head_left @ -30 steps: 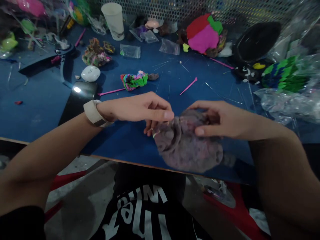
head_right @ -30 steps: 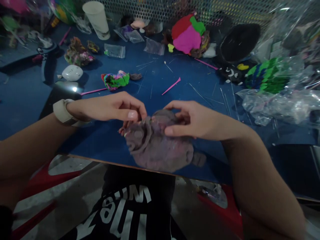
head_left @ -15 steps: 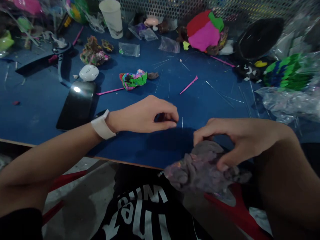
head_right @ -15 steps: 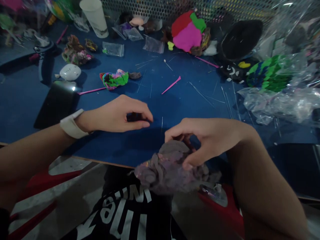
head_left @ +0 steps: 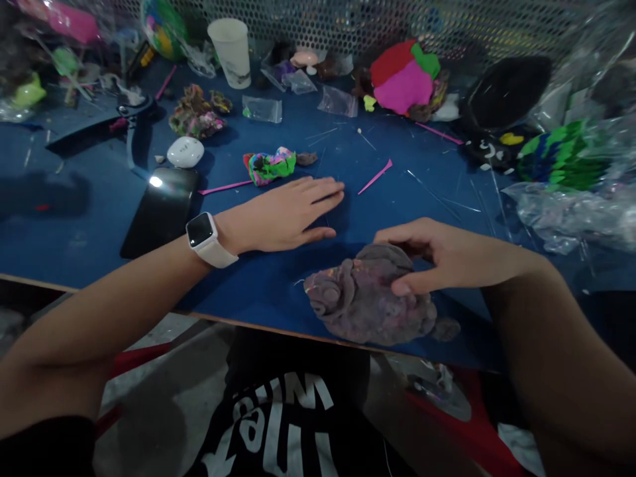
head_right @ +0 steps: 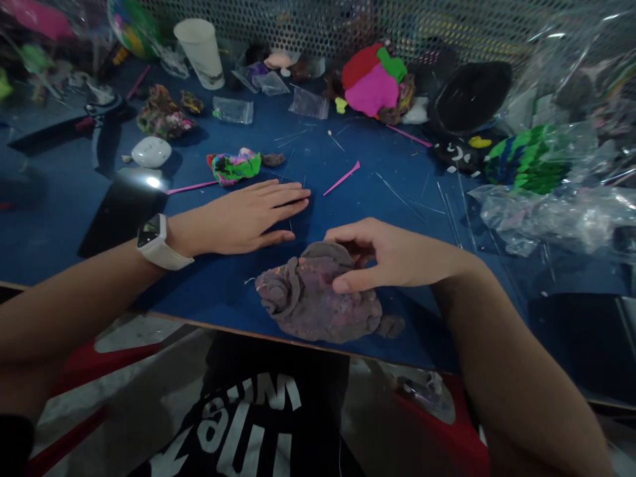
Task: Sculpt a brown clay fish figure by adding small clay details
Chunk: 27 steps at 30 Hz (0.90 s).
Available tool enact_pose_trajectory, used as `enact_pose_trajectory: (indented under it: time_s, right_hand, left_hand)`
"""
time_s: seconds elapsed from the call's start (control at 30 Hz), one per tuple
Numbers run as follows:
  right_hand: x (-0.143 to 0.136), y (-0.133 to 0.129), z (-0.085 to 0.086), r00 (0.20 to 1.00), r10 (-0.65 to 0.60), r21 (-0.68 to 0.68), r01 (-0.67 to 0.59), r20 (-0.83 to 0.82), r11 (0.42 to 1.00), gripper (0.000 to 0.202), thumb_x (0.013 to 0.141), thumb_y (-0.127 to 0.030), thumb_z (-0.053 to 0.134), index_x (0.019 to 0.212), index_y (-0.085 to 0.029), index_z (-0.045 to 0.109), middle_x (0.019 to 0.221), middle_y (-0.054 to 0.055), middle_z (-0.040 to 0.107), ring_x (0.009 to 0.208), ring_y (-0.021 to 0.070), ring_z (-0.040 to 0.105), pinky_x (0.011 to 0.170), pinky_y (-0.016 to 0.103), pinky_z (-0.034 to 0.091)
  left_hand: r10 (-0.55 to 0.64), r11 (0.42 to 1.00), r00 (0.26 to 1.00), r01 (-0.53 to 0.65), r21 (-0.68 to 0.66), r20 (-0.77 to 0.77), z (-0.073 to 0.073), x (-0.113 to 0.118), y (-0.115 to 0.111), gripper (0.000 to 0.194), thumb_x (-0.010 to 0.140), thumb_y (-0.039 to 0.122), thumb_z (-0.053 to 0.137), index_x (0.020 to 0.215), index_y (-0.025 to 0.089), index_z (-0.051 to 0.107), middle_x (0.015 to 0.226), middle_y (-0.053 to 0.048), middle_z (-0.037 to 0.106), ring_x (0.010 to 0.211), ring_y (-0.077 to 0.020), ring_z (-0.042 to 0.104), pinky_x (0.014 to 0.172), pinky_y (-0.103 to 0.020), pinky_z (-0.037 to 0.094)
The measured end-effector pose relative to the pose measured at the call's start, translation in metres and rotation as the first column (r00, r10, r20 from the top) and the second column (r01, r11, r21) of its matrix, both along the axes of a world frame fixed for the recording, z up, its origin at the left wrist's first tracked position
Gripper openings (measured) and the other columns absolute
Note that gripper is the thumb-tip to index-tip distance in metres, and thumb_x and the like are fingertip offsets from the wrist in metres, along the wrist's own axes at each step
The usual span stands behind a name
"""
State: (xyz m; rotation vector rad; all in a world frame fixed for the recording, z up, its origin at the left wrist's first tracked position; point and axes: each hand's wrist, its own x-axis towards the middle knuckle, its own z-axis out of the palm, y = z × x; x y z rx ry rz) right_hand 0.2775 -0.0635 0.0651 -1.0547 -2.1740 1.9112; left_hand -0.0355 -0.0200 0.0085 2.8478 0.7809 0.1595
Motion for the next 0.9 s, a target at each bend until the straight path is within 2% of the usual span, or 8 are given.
enact_pose_trajectory:
  time_s: [0.1, 0.2, 0.33, 0.43, 0.53, 0.63, 0.73, 0.9]
  right_hand:
    - [-0.002, 0.001, -0.005, 0.998, -0.067, 0.014, 0.067, 0.021, 0.998, 0.043, 0.089, -0.06, 0.098, 0.1, -0.021, 0.082, 0.086, 0.001, 0.079, 0.072, 0.0181, 0.069, 0.066, 0.03, 0.055]
    - [-0.006, 0.0, -0.012, 0.983, -0.174, 0.205, 0.157, 0.066, 0.966, 0.048, 0.096, -0.067, 0.088, 0.115, -0.023, 0.084, 0.091, 0.004, 0.084, 0.074, 0.0212, 0.073, 0.066, 0.032, 0.054]
    - [-0.009, -0.002, -0.02, 0.924, -0.327, 0.62, 0.14, 0.197, 0.772, 0.043, 0.104, -0.06, 0.078, 0.129, -0.025, 0.082, 0.084, 0.002, 0.084, 0.073, 0.0239, 0.076, 0.066, 0.034, 0.05]
    - [-0.007, -0.001, -0.023, 0.895, -0.364, 0.753, 0.05, 0.259, 0.657, 0.039, 0.106, -0.058, 0.076, 0.127, -0.026, 0.084, 0.082, 0.002, 0.083, 0.072, 0.0241, 0.076, 0.065, 0.034, 0.046]
    - [-0.004, 0.002, -0.024, 0.875, -0.403, 0.794, 0.038, 0.267, 0.607, 0.036, 0.107, -0.057, 0.074, 0.122, -0.026, 0.085, 0.08, 0.002, 0.081, 0.069, 0.0233, 0.074, 0.064, 0.034, 0.045]
    - [-0.002, 0.006, -0.026, 0.866, -0.437, 0.799, 0.076, 0.243, 0.597, 0.032, 0.107, -0.055, 0.074, 0.115, -0.026, 0.086, 0.078, 0.003, 0.08, 0.069, 0.0237, 0.074, 0.065, 0.035, 0.046]
    - [-0.004, 0.007, -0.031, 0.872, -0.465, 0.821, 0.149, 0.154, 0.551, 0.029, 0.107, -0.051, 0.073, 0.113, -0.026, 0.086, 0.078, 0.003, 0.079, 0.07, 0.0244, 0.074, 0.068, 0.037, 0.05]
    - [-0.012, 0.001, -0.036, 0.874, -0.479, 0.883, 0.285, -0.08, 0.372, 0.03, 0.108, -0.043, 0.071, 0.132, -0.028, 0.081, 0.105, 0.007, 0.086, 0.083, 0.0267, 0.078, 0.076, 0.04, 0.059]
  left_hand:
    - [0.024, 1.0, 1.0, -0.024, 0.019, -0.017, -0.002, 0.005, -0.005, 0.07, 0.125, 0.05, 0.044, 0.181, 0.008, 0.044, 0.191, -0.02, 0.042, 0.183, -0.0355, 0.034, 0.153, -0.057, 0.028]
    - [0.1, 0.989, 0.993, -0.107, 0.101, 0.066, -0.004, 0.006, -0.007, 0.068, 0.122, 0.046, 0.052, 0.179, 0.009, 0.048, 0.188, -0.023, 0.045, 0.182, -0.0389, 0.035, 0.153, -0.062, 0.028]
    - [0.216, 0.933, 0.951, -0.268, 0.24, 0.219, -0.006, 0.0, 0.007, 0.061, 0.114, 0.035, 0.064, 0.171, 0.013, 0.057, 0.177, -0.023, 0.058, 0.174, -0.0451, 0.046, 0.148, -0.073, 0.032]
    - [0.323, 0.863, 0.902, -0.405, 0.3, 0.287, -0.017, -0.001, 0.026, 0.05, 0.109, 0.025, 0.064, 0.158, 0.014, 0.069, 0.152, -0.022, 0.075, 0.154, -0.044, 0.064, 0.142, -0.075, 0.04]
    - [0.305, 0.825, 0.839, -0.469, 0.314, 0.451, -0.035, 0.003, 0.043, 0.043, 0.108, 0.021, 0.063, 0.148, 0.025, 0.075, 0.128, -0.014, 0.081, 0.138, -0.039, 0.068, 0.14, -0.079, 0.041]
    - [0.283, 0.818, 0.838, -0.465, 0.339, 0.466, -0.045, 0.008, 0.048, 0.04, 0.111, 0.016, 0.05, 0.135, 0.028, 0.08, 0.115, -0.012, 0.08, 0.131, -0.0373, 0.068, 0.137, -0.085, 0.04]
    - [0.259, 0.837, 0.826, -0.451, 0.311, 0.5, -0.038, 0.011, 0.044, 0.042, 0.11, 0.011, 0.048, 0.129, 0.03, 0.081, 0.112, -0.011, 0.079, 0.127, -0.0352, 0.067, 0.139, -0.085, 0.037]
    - [0.235, 0.891, 0.865, -0.374, 0.258, 0.443, -0.007, 0.017, 0.022, 0.032, 0.114, 0.015, 0.053, 0.129, 0.026, 0.078, 0.124, -0.011, 0.078, 0.129, -0.0307, 0.069, 0.144, -0.075, 0.037]
